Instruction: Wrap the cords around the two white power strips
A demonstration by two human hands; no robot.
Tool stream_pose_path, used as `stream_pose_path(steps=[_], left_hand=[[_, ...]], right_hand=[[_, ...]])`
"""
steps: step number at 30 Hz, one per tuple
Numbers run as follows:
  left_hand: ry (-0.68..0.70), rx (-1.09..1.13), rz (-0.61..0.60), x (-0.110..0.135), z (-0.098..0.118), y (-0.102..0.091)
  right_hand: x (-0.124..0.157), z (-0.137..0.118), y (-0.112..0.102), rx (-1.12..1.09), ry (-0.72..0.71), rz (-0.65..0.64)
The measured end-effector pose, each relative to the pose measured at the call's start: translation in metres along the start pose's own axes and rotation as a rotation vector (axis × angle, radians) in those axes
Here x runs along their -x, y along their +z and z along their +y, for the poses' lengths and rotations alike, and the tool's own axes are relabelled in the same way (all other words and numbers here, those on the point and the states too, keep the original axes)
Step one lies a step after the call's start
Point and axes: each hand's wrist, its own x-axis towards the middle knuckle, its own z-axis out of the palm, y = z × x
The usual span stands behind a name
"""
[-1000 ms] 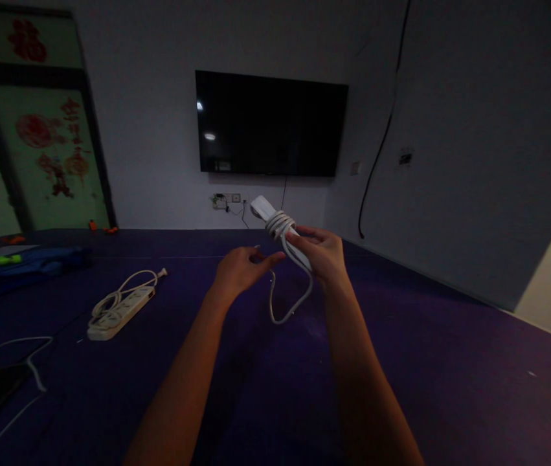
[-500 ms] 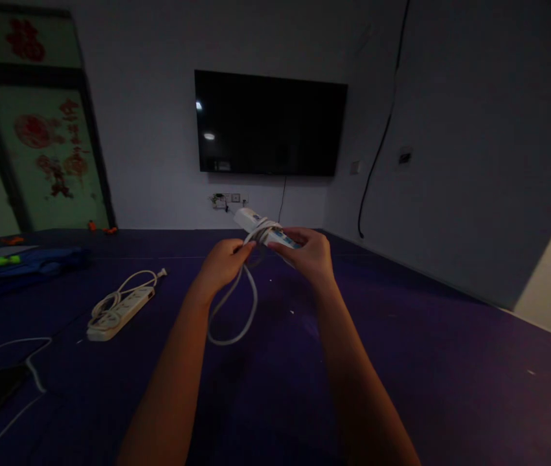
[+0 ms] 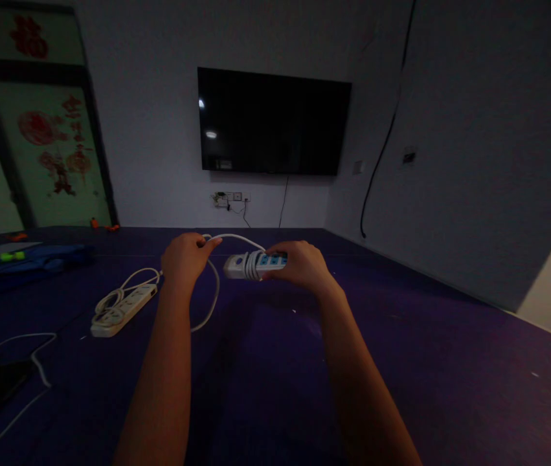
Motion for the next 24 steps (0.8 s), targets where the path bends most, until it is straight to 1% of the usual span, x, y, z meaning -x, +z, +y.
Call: stream_pose_path(steps=[2,4,6,7,9,12,14,16,18,20,22,24], left_hand=[[-0.005,-0.005,0.006,-0.003,-0.008,0.001],[-0.008,0.014,-0.015,-0.007,-0.017,0.003],[-0.032,0.038,-0.066,-0.010,-0.024,0.005],[-0.038,0.054,-0.096,-0.012,-0.027,0.006],[-0.030,0.093,-0.151,-0.015,-0.033,0.010],[0.006,0.166,-0.217,-0.017,-0.036,0.016],[0.019,0.199,-0.254,-0.016,-0.033,0.020],[0.048,0.220,-0.279,-0.013,-0.025,0.022],[0.091,0.221,-0.310,-0.009,-0.014,0.023],[0.132,0.205,-0.341,-0.005,-0.003,0.022],[0.159,0.186,-0.350,-0.001,0.007,0.019],[0.184,0.189,-0.326,0.002,0.012,0.014]], right_hand=[[0.002,0.003,-0.002,-0.110,-0.058,-0.062],[0.004,0.005,-0.007,-0.285,-0.095,-0.112],[0.006,0.006,-0.012,-0.466,-0.107,-0.128],[0.007,0.007,-0.015,-0.540,-0.104,-0.112],[0.008,0.007,-0.021,-0.645,-0.077,-0.031],[0.008,0.007,-0.025,-0.758,-0.001,0.139],[0.006,0.008,-0.024,-0.826,0.069,0.256],[0.003,0.009,-0.021,-0.881,0.156,0.366],[0.000,0.012,-0.017,-0.893,0.250,0.458],[-0.001,0.017,-0.013,-0.837,0.321,0.524],[-0.002,0.024,-0.011,-0.686,0.375,0.566],[0.000,0.033,-0.011,-0.475,0.437,0.574]])
